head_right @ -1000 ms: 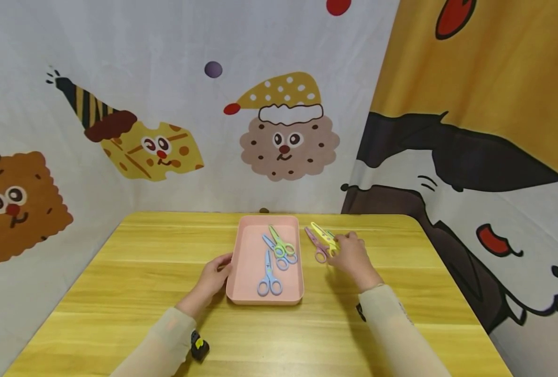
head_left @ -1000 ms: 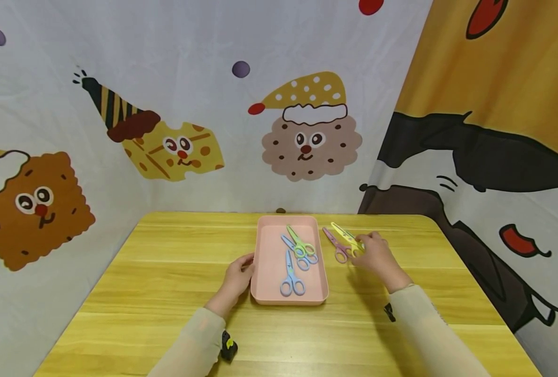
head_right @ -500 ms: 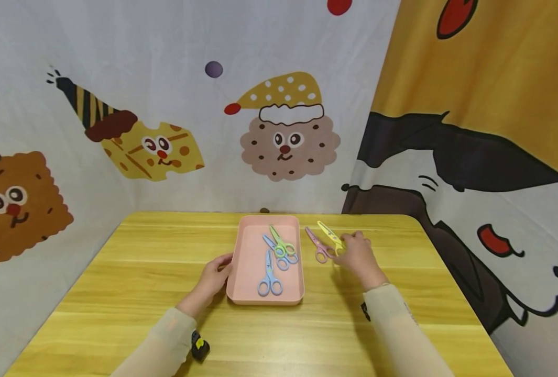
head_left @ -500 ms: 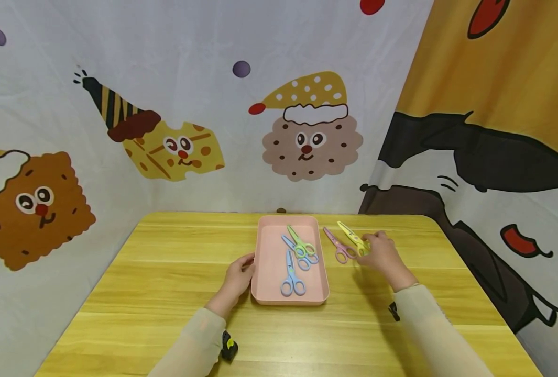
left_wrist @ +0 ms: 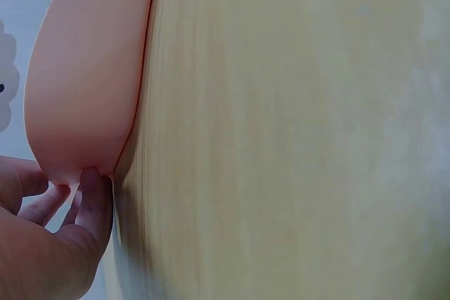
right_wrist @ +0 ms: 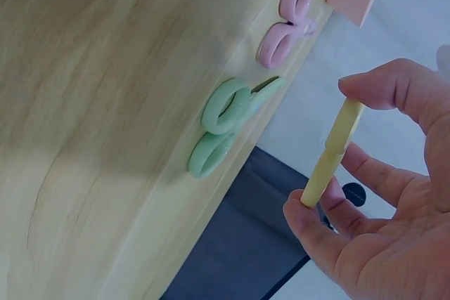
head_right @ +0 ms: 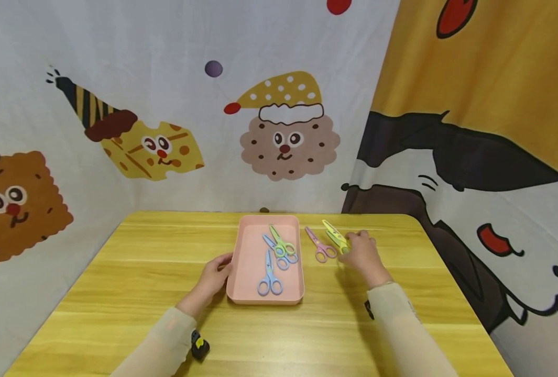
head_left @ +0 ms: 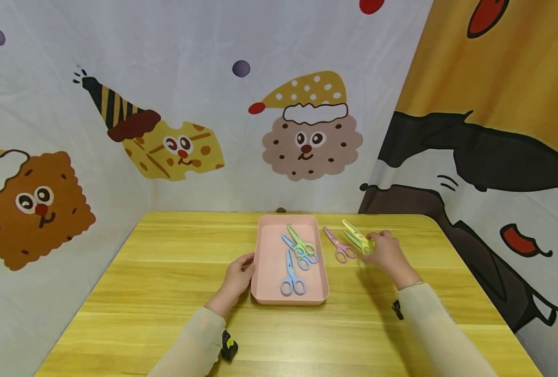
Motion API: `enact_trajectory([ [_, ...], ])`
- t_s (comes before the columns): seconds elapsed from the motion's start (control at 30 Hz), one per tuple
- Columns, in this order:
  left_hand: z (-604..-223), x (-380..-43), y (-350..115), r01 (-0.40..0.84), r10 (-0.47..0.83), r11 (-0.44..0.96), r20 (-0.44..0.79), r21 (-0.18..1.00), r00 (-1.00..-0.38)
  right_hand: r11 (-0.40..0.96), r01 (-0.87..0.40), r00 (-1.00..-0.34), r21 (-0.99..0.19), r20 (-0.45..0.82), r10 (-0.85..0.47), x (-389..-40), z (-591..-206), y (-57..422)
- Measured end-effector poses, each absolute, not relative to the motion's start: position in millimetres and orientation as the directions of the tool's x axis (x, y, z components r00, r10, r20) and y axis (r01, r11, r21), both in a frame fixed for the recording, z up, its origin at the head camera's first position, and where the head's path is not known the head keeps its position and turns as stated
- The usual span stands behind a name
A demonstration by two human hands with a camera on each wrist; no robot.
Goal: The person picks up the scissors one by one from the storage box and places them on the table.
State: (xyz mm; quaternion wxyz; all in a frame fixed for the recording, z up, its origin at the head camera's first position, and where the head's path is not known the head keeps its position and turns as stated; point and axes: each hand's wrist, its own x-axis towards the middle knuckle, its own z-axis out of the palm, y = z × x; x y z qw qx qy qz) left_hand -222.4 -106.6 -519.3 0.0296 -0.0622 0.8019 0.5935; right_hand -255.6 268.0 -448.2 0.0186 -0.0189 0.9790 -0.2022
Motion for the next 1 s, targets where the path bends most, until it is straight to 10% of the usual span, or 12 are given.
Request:
enact_trajectory([
  [1.0,-519,-221,-106,-0.097,-0.060,0.292,-0.083,0.951,-0.995,0.924,0.021,-0.997,-0.381,-0.072,-0.007,-257,-444,295],
])
